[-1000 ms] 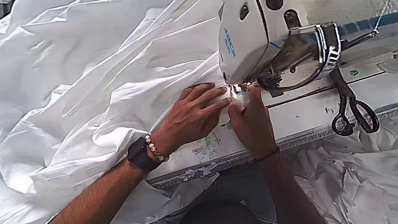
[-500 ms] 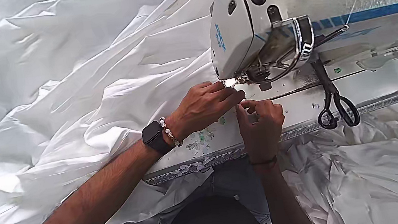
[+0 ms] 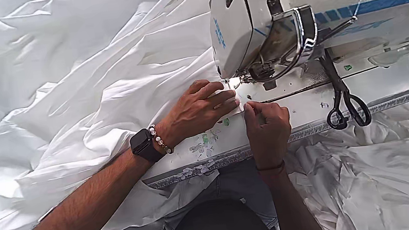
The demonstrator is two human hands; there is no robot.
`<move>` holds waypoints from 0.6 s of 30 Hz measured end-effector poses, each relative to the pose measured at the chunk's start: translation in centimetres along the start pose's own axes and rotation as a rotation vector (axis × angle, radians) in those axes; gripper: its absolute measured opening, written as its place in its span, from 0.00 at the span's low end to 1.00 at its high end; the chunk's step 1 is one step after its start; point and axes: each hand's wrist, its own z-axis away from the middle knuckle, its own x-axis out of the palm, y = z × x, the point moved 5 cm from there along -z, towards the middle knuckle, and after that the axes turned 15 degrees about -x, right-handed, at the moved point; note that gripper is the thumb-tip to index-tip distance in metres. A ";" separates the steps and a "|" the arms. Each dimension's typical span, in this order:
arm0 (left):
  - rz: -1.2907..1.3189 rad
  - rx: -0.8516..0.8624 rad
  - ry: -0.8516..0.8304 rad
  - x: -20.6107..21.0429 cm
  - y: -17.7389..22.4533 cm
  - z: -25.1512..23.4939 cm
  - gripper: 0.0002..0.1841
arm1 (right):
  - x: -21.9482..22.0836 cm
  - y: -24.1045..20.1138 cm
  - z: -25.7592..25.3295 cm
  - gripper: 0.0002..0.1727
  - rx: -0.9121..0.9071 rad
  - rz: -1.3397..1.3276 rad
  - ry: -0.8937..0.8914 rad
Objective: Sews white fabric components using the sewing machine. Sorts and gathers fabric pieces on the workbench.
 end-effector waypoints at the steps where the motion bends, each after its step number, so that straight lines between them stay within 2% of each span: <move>1: -0.015 -0.008 0.016 -0.1 0.1 0.0 0.17 | 0.1 -0.1 -0.4 0.10 0.034 0.007 -0.031; 5: -0.036 -0.033 0.042 -0.3 0.1 0.0 0.16 | 0.7 -0.8 -1.1 0.10 0.074 0.058 -0.096; 14: -0.007 -0.030 0.011 0.1 -0.5 0.2 0.17 | 1.7 -3.1 0.7 0.09 -0.326 0.271 -0.001; 18: 0.026 0.031 -0.040 0.1 -1.0 0.1 0.18 | 0.9 -2.7 1.6 0.12 -0.360 0.183 -0.057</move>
